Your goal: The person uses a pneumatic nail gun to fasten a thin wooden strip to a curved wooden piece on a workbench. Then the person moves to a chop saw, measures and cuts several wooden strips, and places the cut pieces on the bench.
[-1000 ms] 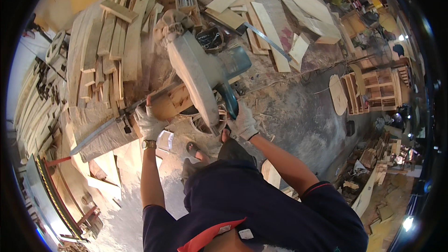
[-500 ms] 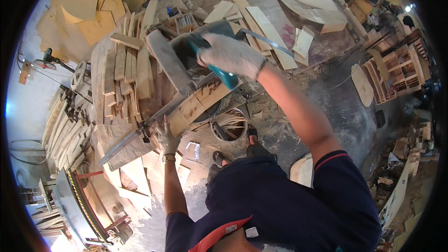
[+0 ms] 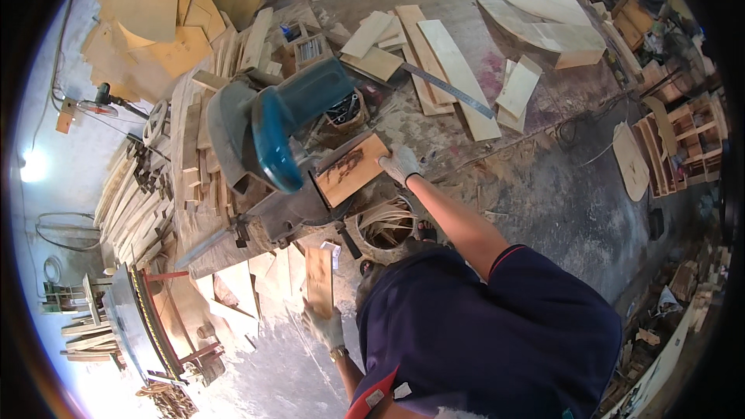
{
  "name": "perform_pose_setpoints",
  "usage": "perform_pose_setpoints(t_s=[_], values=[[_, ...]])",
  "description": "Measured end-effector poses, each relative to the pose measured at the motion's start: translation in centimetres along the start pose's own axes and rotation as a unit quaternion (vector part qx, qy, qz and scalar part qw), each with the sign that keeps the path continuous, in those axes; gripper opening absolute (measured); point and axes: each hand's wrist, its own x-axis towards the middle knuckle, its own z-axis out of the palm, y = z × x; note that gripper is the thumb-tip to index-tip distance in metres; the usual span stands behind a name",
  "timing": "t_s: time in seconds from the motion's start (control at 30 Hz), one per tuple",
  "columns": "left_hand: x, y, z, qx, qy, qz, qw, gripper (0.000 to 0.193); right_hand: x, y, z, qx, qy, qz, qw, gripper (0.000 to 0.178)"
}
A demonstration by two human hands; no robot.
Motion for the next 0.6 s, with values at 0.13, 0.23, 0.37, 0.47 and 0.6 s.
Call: perform_pose_setpoints(t_s=[0.13, 0.23, 0.37, 0.47, 0.6], values=[[-5.6, 0.6, -0.6, -0.094, 0.009, -0.05, 0.994, 0.097, -0.8, 1.2, -6.3, 0.327, -0.036, -0.038, 0.943, 0.023], [-6.4, 2.4, -0.5, -0.175, 0.007, -0.029, 0.984, 0.089, 1.1, 0.5, -13.1, 0.384, 0.165, -0.096, 0.904, 0.022], [-2.7, 7.6, 1.1, -0.258, -0.03, 0.109, 0.959, 0.093, 6.4, -3.6, -17.8, 0.626, 0.151, -0.147, 0.751, 0.027], [0.9, 13.8, 3.0, -0.384, -0.164, 0.127, 0.9, 0.094, 8.2, -4.8, -17.2, 0.487, 0.111, -0.079, 0.863, 0.032], [3.2, 22.9, 4.9, -0.538, -0.242, 0.179, 0.787, 0.073, 2.0, 0.5, -14.0, 0.246, 0.13, -0.192, 0.941, 0.038]])
